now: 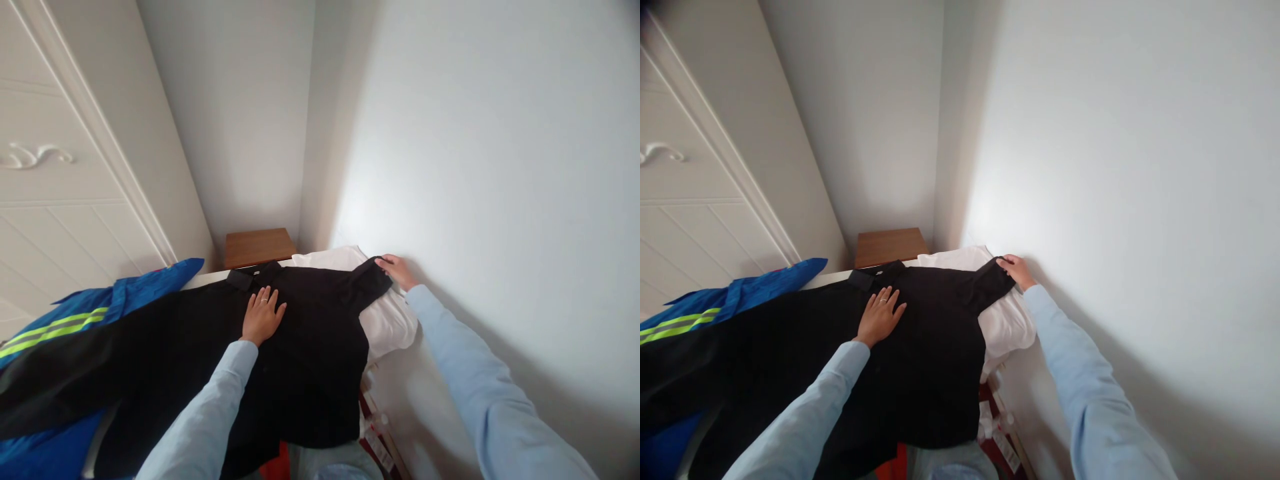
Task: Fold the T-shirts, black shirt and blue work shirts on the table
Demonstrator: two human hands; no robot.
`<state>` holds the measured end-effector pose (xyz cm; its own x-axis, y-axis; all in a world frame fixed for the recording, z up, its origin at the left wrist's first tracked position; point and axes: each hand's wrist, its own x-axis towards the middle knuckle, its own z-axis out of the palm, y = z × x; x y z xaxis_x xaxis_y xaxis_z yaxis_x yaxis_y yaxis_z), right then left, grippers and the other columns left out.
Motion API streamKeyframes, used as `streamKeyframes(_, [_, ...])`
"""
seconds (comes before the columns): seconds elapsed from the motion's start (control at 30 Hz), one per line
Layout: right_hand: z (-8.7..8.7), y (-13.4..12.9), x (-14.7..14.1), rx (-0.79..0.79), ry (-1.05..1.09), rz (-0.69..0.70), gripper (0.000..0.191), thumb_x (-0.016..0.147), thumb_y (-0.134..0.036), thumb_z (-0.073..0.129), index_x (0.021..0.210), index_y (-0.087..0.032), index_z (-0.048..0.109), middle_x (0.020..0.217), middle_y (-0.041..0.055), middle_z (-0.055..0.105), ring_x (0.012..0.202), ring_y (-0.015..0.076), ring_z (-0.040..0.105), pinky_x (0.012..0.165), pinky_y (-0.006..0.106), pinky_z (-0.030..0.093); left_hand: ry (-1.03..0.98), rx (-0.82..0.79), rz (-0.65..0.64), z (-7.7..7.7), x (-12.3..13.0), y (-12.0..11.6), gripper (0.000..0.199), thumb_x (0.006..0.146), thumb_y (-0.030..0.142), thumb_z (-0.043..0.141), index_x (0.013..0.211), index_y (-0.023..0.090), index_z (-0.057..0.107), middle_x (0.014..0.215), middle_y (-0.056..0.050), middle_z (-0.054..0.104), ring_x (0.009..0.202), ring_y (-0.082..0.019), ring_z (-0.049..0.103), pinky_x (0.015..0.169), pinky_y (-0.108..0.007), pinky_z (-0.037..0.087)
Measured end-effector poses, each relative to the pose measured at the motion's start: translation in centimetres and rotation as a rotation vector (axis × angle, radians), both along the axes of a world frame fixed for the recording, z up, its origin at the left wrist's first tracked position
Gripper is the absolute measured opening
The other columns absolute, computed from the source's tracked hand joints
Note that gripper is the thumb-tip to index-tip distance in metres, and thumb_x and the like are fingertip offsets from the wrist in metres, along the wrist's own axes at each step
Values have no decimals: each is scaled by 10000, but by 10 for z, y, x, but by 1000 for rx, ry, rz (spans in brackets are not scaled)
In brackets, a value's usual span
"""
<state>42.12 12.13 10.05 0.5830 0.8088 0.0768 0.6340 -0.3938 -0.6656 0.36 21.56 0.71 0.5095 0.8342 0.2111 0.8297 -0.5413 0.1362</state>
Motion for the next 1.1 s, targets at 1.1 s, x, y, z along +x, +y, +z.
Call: streamKeyframes(1.1, [66, 27, -11, 26, -271, 262, 395, 885, -528, 646, 959, -141, 665, 982, 76, 683, 921, 185, 619, 849, 259, 458, -6, -33, 5, 1, 0, -1, 625, 1032, 476, 350, 1514, 100, 482, 1595, -180, 395, 1513, -319, 321, 1247, -500, 254])
